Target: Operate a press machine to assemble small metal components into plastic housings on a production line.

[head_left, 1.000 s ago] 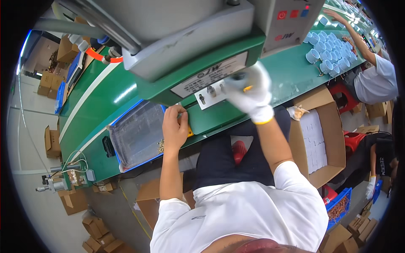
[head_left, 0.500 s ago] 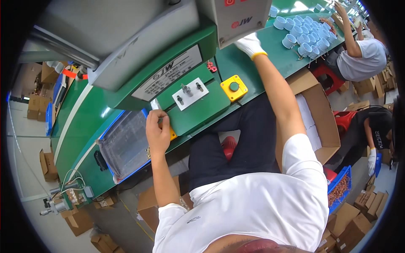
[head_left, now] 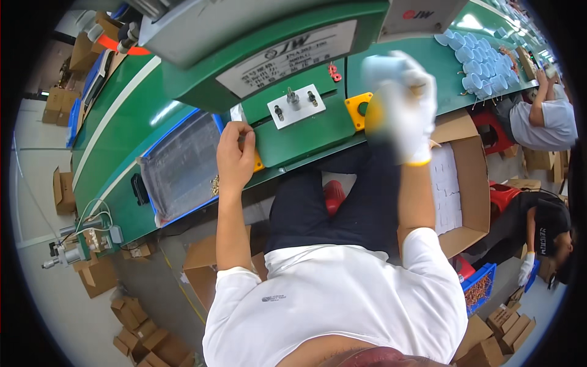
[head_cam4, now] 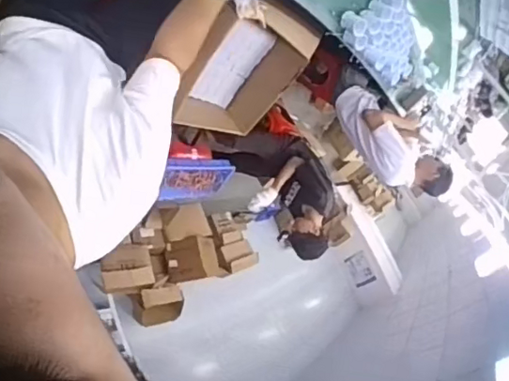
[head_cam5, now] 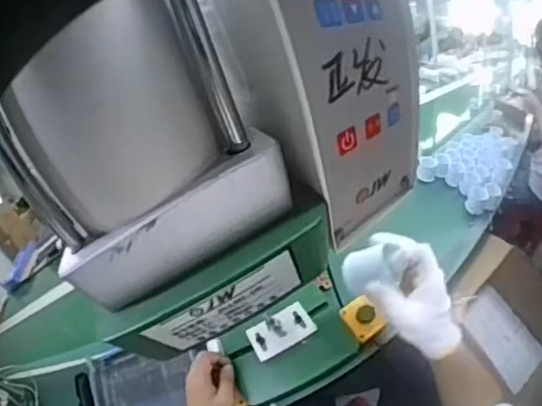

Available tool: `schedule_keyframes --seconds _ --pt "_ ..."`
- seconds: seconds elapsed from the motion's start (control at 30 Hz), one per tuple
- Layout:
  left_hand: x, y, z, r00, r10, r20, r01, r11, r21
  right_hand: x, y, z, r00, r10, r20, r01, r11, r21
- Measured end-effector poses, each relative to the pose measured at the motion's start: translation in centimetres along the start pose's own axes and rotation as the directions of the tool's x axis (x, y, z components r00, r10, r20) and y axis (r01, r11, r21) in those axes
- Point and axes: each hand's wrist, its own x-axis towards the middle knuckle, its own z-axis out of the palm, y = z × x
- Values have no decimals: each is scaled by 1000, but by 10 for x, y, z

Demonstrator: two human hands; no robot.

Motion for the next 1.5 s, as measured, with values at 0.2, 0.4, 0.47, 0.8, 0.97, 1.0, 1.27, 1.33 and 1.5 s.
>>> schedule_keyframes --seconds 0.2,0.4,0.47,0.8,0.97,1.0,1.27,1.33,1.5 --pt "-12 -2 2 994 -60 -88 47 988 -149 -29 -25 101 962 -145 233 201 949 -242" --pt "-14 -6 2 985 -128 -118 99 969 -227 -23 -5 113 909 -317 270 401 841 -363" --pt "-15 -6 2 984 -121 -134 86 967 -241 -21 -14 117 880 -400 254 473 786 -399" --pt "-11 6 -1 988 -16 -154 -7 989 -148 -11 -34 125 941 -56 335 273 711 -648" --pt "-17 2 -4 983 29 -179 -48 993 -105 -49 -16 113 977 -87 196 175 852 -493" --pt "-23 5 -7 972 131 -196 -128 991 26 -56 -7 103 981 -192 -9 176 920 -349" --pt "-72 -4 -8 873 389 -294 -277 892 358 -56 50 6 869 -424 254 493 706 -508" --pt "-71 0 -8 888 358 -290 -247 901 357 -49 59 0 900 -350 261 436 697 -569" --pt "-61 6 -15 919 334 -209 -256 909 329 -56 98 -9 929 -361 74 368 895 -252"
